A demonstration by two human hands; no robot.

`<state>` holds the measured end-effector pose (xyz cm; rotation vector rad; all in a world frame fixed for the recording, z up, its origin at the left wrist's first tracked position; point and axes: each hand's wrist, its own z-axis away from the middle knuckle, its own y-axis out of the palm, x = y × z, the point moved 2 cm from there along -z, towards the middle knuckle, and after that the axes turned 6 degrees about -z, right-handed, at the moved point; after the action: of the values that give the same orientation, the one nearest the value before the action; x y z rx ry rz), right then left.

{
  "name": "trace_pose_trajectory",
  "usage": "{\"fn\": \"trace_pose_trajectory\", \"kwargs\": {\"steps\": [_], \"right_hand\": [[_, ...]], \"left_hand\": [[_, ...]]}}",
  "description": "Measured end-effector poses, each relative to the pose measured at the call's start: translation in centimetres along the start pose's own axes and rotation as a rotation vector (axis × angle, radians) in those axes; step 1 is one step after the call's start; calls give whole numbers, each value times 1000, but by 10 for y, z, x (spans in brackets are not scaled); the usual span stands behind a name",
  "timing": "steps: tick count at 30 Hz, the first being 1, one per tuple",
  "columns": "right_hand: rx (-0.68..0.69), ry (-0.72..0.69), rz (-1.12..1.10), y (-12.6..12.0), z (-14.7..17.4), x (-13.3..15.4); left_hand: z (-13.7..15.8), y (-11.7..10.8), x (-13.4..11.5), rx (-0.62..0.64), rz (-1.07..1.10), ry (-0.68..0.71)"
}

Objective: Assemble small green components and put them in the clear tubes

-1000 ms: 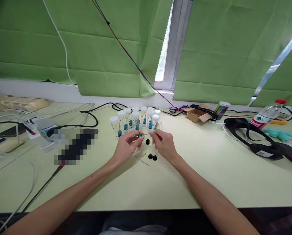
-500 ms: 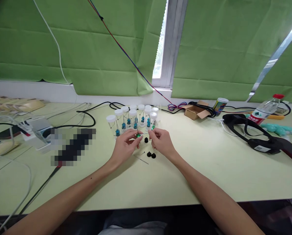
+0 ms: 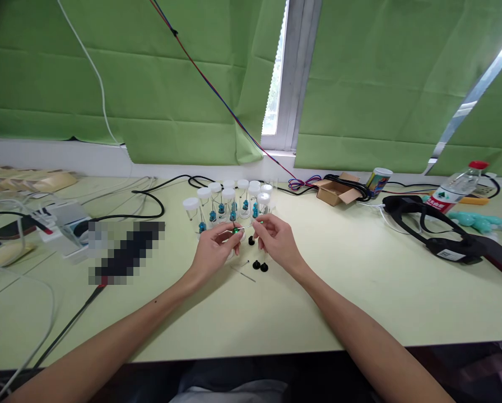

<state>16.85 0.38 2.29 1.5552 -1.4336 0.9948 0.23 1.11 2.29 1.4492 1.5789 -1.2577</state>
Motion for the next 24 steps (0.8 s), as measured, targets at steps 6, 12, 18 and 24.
{"fn": "trace_pose_trajectory", "kwargs": {"steps": [6, 12, 18, 24], "right_hand": [[12, -40, 5, -1, 0, 2], [1, -33, -2, -2, 0, 0], [-11, -25, -1, -2, 0, -1], [-9, 13, -71, -2, -2, 3]], "left_hand": [[0, -2, 2, 40, 49, -97], [1, 0, 0, 58, 33, -82], [3, 1, 1, 41, 4, -24], [3, 4, 5, 37, -9, 53]]}}
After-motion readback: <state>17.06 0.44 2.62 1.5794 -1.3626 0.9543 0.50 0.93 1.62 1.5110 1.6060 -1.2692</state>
